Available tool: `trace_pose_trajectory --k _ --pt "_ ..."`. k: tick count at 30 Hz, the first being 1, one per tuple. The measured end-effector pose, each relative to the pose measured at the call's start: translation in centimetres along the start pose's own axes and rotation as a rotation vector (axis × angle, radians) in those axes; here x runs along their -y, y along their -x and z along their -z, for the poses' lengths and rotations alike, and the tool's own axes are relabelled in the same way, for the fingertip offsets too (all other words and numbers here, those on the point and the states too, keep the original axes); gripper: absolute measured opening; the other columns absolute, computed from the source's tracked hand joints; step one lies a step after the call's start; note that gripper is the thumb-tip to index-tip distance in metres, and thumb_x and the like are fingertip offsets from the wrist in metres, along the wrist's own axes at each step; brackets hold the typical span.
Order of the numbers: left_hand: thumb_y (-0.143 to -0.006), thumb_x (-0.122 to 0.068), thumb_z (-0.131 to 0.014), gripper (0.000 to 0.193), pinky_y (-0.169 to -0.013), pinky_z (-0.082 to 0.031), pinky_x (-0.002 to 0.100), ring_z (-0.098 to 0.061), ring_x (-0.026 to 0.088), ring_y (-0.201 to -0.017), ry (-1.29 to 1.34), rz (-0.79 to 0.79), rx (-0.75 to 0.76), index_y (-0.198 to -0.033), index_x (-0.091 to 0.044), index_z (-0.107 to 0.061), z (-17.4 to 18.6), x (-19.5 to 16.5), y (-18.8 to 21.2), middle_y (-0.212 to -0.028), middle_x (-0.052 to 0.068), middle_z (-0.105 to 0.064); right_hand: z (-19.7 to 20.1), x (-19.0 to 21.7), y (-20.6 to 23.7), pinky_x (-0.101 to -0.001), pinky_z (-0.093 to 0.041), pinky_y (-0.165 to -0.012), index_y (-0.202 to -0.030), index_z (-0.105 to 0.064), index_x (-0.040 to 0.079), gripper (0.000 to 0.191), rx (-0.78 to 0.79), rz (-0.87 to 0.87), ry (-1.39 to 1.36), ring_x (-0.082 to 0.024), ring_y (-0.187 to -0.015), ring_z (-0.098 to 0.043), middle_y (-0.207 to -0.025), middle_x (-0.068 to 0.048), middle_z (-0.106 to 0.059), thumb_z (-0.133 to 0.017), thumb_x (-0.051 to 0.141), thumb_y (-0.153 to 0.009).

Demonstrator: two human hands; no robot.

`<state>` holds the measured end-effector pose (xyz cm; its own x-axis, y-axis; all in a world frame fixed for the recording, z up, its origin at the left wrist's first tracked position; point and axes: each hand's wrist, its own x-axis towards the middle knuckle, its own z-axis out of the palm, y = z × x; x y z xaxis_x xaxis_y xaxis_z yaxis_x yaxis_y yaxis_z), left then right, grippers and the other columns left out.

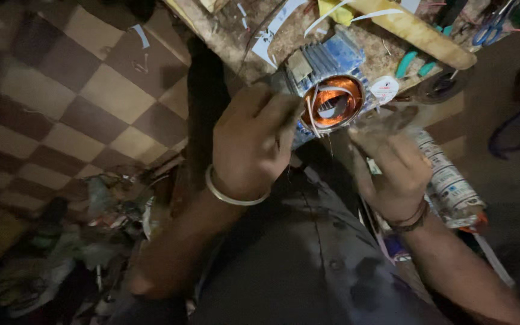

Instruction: The person cuts a strip of white insulating paper with scissors and fits the paper pieces into the slots of a copper-wound motor stator on the workbench, pressing each liner into place by hand and repeating the cut-and-fit cycle for successive slots.

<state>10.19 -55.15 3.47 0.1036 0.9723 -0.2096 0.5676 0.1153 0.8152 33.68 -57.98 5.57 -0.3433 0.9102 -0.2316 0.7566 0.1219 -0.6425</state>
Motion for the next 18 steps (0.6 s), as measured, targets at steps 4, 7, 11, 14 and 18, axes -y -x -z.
trace_pose_trajectory --k 4,7,11,14,18 --pt "-0.095 -0.004 -0.077 0.017 -0.081 -0.052 0.042 -0.062 0.034 -0.097 0.028 0.004 -0.100 -0.109 -0.008 -0.068 -1.2 0.3 0.7 -0.102 0.013 -0.061 0.8 0.5 -1.2 -0.0350 -0.056 -0.082 -0.119 -0.072 0.003 0.029 -0.023 -0.006 0.007 -0.028 -0.096 -0.072 -0.107 -0.015 -0.072 -0.080 -0.007 -0.093" --pt "-0.095 -0.005 -0.077 0.022 -0.087 -0.051 0.043 -0.062 0.035 -0.100 0.039 -0.016 -0.114 -0.114 -0.008 -0.066 -1.6 0.0 1.2 -0.106 0.014 -0.061 1.0 0.8 -2.1 -0.0343 -0.057 -0.082 -0.118 -0.072 0.001 0.027 -0.055 -0.024 -0.018 -0.026 -0.096 -0.072 -0.106 -0.016 -0.072 -0.078 -0.010 -0.094" --pt "-0.097 -0.011 -0.081 0.026 -0.086 -0.047 0.047 -0.056 0.036 -0.099 -0.089 -0.046 -0.167 -0.116 -0.007 -0.064 -2.4 -0.7 1.4 -0.112 0.013 -0.058 1.3 1.5 -3.1 -0.0308 -0.056 -0.079 -0.121 -0.074 0.005 0.025 -0.072 -0.026 0.037 -0.021 -0.093 -0.072 -0.108 -0.012 -0.071 -0.084 -0.005 -0.101" --pt "-0.095 -0.019 -0.083 0.030 -0.091 -0.045 0.052 -0.052 0.037 -0.107 -0.185 -0.041 -0.196 -0.114 -0.006 -0.065 -3.4 -1.3 1.4 -0.111 0.014 -0.054 1.6 1.7 -4.0 -0.0331 -0.057 -0.080 -0.121 -0.074 0.005 0.026 -0.061 0.032 0.045 -0.025 -0.098 -0.069 -0.111 -0.014 -0.066 -0.085 -0.005 -0.099" --pt "-0.092 -0.024 -0.084 0.029 -0.089 -0.042 0.053 -0.051 0.035 -0.107 -0.319 -0.002 -0.202 -0.111 -0.010 -0.068 -5.2 -2.3 1.1 -0.109 0.012 -0.053 1.9 0.6 -5.4 -0.0430 -0.053 -0.089 -0.115 -0.074 0.004 0.036 -0.061 0.229 0.155 -0.031 -0.106 -0.064 -0.112 -0.014 -0.064 -0.087 -0.006 -0.084"
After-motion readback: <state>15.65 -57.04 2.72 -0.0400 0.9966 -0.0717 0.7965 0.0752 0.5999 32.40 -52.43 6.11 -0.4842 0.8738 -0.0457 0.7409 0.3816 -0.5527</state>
